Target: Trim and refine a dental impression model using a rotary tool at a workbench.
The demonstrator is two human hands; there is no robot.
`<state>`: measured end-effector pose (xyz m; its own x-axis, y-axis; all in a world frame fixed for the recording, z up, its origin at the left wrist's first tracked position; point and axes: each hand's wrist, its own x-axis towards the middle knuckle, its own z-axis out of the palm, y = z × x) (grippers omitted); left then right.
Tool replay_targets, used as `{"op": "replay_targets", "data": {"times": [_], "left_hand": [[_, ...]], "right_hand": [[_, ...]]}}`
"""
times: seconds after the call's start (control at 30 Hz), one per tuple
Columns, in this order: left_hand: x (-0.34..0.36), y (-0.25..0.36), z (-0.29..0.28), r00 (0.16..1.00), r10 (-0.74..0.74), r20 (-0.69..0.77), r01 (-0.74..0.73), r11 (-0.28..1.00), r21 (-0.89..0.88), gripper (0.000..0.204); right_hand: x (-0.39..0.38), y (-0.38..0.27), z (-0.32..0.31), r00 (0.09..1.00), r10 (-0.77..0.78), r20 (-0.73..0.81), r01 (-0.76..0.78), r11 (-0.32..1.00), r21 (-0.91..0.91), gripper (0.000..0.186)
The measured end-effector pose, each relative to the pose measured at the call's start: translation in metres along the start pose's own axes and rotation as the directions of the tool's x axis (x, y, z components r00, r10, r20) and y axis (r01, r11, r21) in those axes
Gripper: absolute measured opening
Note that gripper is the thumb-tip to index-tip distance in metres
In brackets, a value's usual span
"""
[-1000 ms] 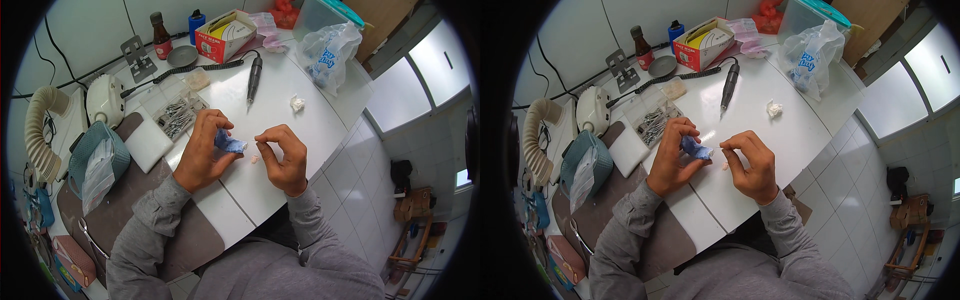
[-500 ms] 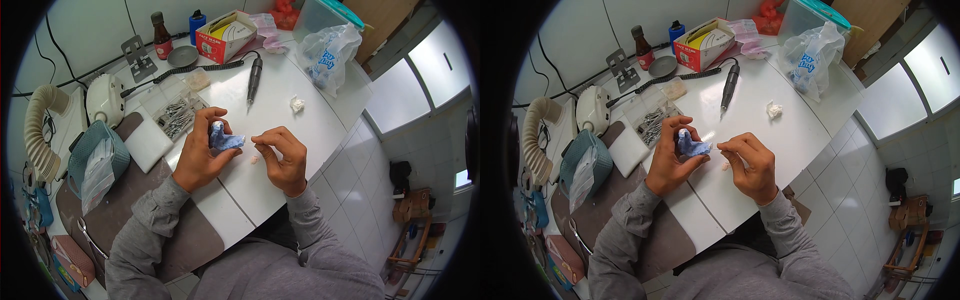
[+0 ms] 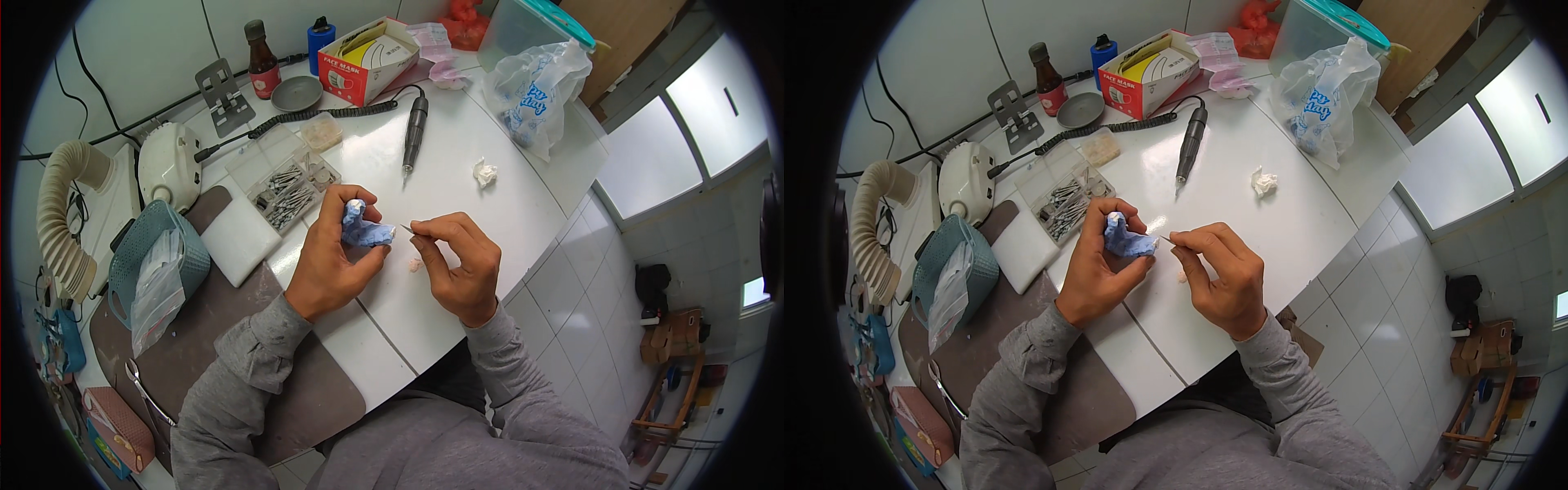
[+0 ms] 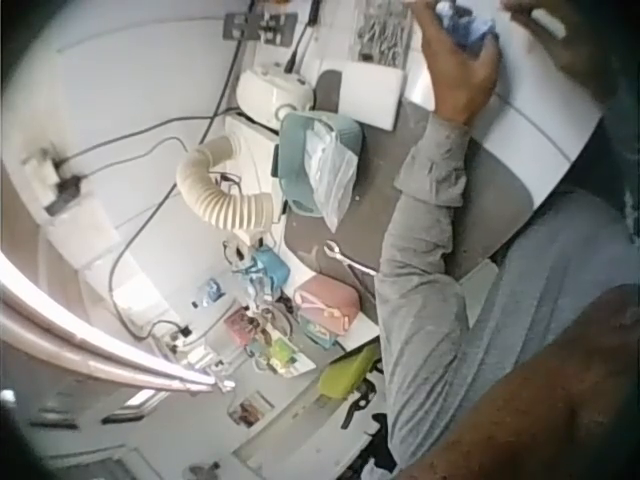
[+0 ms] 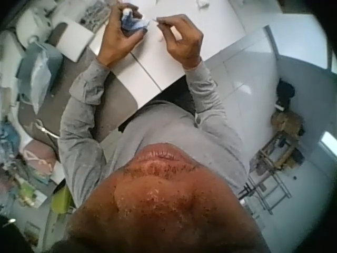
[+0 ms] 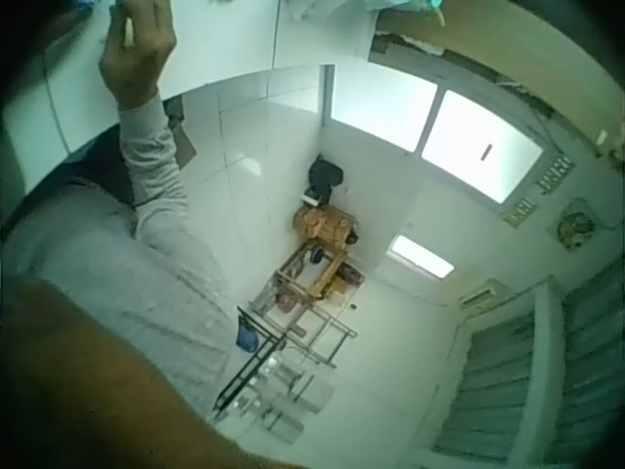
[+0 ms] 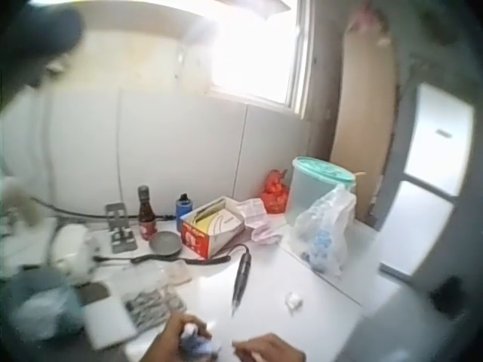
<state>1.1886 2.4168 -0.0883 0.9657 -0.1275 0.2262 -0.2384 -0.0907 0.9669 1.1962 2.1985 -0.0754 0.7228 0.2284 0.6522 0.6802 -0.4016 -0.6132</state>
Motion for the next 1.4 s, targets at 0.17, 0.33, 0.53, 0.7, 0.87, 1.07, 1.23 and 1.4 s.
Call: {"op": "replay_targets", "data": {"times": [0.17,0.33,0.53,0.7,0.87,1.07,1.23,1.4], "left_hand": [[0.000,0.001,0.000,0.997,0.065,0.033,-0.067,0.996,0.061,0.057],[-0.001,0.003,0.001,0.999,0.010,0.037,-0.011,0.999,0.036,0.054],[-0.001,0.001,0.001,0.999,0.021,0.025,-0.022,0.999,0.043,0.052],[0.000,0.004,0.001,0.998,0.054,0.037,-0.059,0.991,0.122,0.055],[0.001,0.004,0.002,1.000,0.028,-0.001,-0.028,0.997,0.075,0.067],[0.002,0.007,0.000,1.000,0.019,0.014,-0.020,0.996,0.092,0.071],[-0.001,0.006,0.000,0.999,0.030,0.014,-0.031,0.991,0.127,0.069],[-0.001,0.003,0.002,1.000,0.019,0.017,-0.021,0.992,0.123,0.068]], "right_hand": [[-0.001,0.001,0.000,1.000,-0.004,0.021,0.004,1.000,0.004,0.021],[-0.001,-0.001,0.001,0.995,0.038,0.091,-0.040,0.999,0.013,0.020],[0.000,-0.004,0.000,0.996,0.040,0.079,-0.040,0.999,0.007,0.021],[-0.001,-0.002,0.001,0.998,0.065,0.028,-0.065,0.998,0.016,0.021],[0.000,0.003,-0.001,1.000,0.026,0.009,-0.026,0.999,-0.026,0.020],[0.000,0.002,-0.004,0.996,0.054,-0.066,-0.056,0.998,-0.026,0.013],[-0.003,0.007,-0.006,0.998,0.022,-0.060,-0.028,0.993,-0.111,0.013],[-0.004,0.008,-0.005,0.945,0.178,-0.273,-0.142,0.979,0.146,0.013]]}}
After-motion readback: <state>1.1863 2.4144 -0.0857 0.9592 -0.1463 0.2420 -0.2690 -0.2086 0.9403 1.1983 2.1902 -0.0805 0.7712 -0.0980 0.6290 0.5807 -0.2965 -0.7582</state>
